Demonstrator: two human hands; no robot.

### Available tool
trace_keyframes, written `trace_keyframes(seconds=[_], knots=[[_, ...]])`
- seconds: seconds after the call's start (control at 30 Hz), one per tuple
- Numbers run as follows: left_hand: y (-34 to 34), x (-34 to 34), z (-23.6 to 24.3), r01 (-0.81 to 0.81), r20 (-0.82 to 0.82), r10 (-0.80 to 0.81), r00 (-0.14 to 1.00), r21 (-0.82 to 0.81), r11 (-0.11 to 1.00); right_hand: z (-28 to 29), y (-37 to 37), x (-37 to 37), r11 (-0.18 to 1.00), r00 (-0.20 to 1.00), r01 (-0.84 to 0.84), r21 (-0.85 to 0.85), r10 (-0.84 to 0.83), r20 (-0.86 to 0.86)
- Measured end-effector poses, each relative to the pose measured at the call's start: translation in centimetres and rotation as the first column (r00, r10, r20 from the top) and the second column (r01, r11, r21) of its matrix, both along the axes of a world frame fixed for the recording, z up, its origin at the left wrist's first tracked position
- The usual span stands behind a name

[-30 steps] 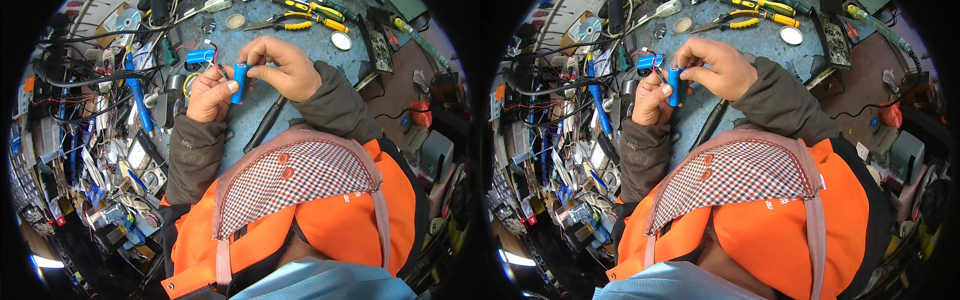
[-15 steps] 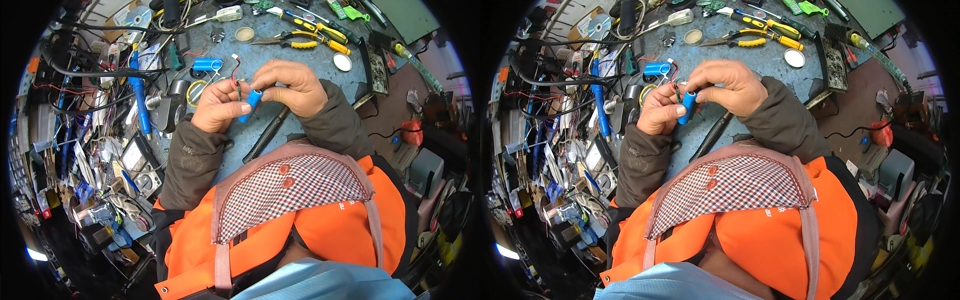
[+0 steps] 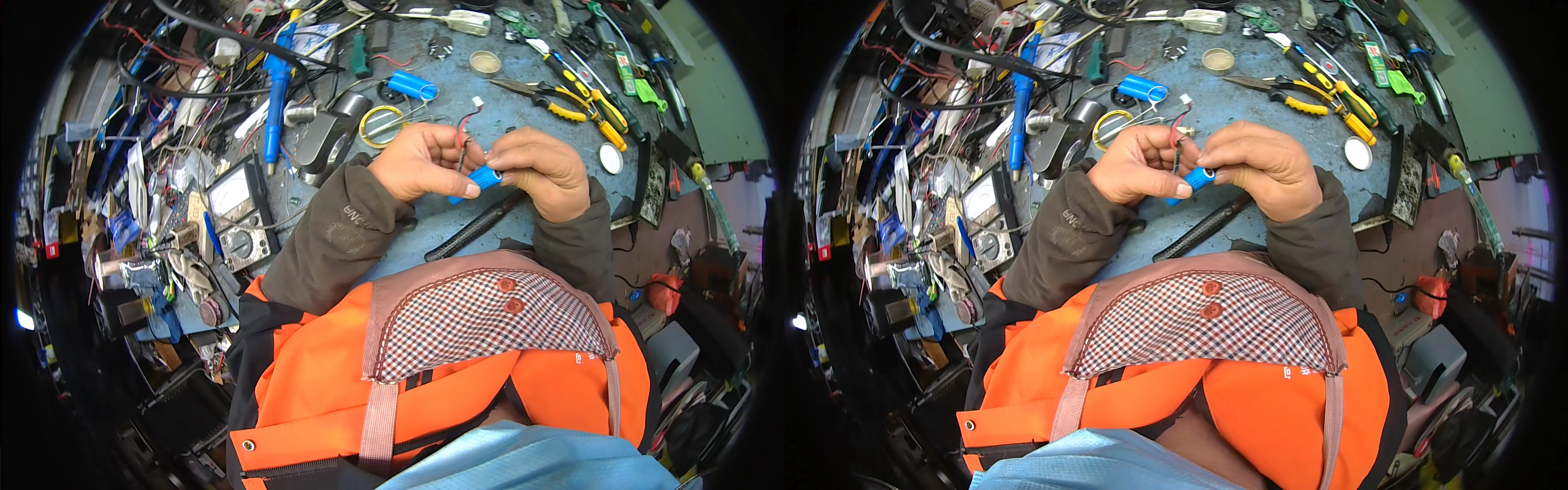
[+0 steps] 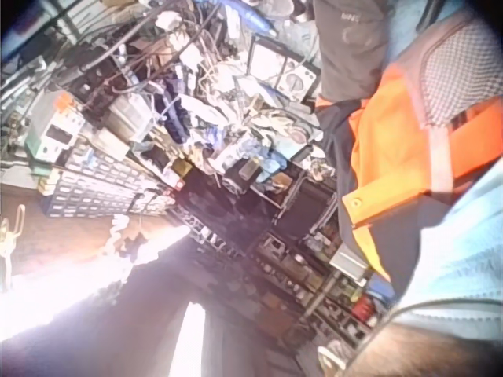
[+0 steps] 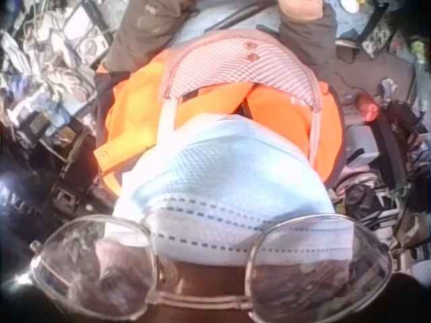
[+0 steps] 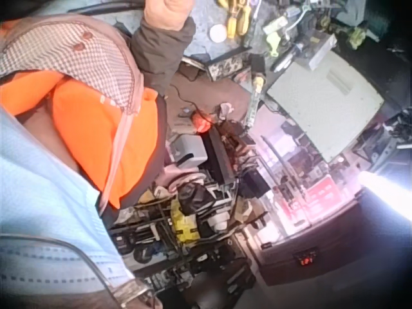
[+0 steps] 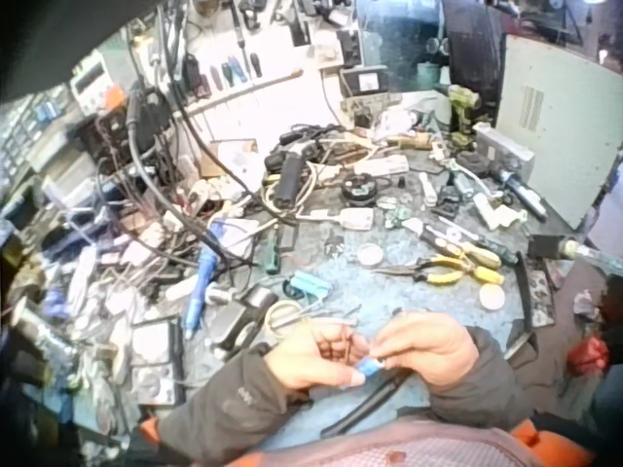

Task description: The person solders wires to a small white component and then to a blue cylindrical battery pack. They use a soldering iron and solder wire, handling the components with both hands on a cluttered workbench.

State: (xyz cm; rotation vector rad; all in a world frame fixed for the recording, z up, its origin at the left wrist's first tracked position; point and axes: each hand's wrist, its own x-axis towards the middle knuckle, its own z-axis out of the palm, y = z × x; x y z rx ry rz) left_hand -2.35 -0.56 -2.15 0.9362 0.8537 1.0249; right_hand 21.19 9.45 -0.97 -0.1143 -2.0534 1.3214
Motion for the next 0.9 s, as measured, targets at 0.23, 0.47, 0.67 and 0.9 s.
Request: trace_keyframes(seconds=[0.23,0.47,0.67,0.9], knots=[[0.5,0.9,0.7,-0.120,-0.072,0.123,0.990,0.038,0.992,-0.5,-0.3,0.2,0.922,0.999,0.034,-0.386,-0.024,0.032],[-0.1,2.2,-0.4,-0.041,-0.754,0.464,0.466,0.505,0.862,-2.0,0.3,-0.3,0.957,0.912,0.227,-0.180,-0.145,0.383],[-0.4,3.1,0.2,0.206,-0.818,0.524,0.239,0.570,0.796,-2.5,0.2,-0.3,0.949,0.911,0.278,-0.147,-0.211,0.355],[-0.2,2.8,-0.2,0.242,-0.769,0.585,0.256,0.637,0.731,-2.1,-0.1,-0.7,0.967,0.875,0.255,-0.019,-0.223,0.430]])
